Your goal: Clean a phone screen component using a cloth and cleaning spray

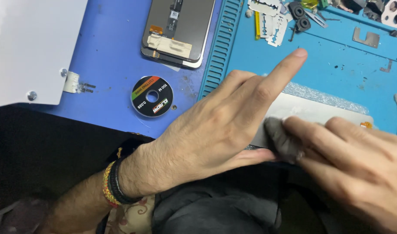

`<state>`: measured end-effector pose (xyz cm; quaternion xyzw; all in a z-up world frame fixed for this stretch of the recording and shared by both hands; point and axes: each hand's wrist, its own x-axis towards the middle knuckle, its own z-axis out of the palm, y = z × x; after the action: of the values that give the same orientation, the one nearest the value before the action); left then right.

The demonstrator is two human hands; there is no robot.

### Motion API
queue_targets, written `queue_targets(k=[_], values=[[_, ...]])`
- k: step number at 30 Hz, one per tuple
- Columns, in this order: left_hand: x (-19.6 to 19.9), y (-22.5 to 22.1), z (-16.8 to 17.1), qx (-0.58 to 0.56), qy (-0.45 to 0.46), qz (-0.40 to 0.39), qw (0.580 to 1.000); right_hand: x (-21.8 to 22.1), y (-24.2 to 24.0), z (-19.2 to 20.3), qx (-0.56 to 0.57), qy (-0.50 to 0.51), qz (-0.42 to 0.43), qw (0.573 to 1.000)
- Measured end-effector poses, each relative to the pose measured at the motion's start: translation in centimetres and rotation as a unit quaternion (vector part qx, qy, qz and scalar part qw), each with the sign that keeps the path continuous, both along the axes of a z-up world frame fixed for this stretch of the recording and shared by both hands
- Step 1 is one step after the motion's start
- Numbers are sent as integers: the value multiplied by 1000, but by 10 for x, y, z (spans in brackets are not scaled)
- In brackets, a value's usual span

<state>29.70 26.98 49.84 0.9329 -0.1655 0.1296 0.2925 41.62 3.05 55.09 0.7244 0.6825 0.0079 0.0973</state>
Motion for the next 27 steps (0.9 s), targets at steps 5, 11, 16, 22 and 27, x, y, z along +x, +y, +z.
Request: queue_targets(k=[5, 11, 16, 22, 27], values=[[1, 0, 0, 34, -21, 8, 999, 9, 10, 4, 19, 26, -58, 998], [1, 1, -2, 24, -26, 4, 999, 15, 8, 2, -5, 70, -11, 997], [1, 1, -2, 5, -11, -3, 1000, 3, 10, 5, 18, 61, -6, 998], [1, -1, -3, -8, 3, -5, 1000, 5, 11, 5, 28, 66, -7, 997], [0, 0, -4, 6, -9, 2, 1000, 8, 5, 2, 8, 20, -30, 999]])
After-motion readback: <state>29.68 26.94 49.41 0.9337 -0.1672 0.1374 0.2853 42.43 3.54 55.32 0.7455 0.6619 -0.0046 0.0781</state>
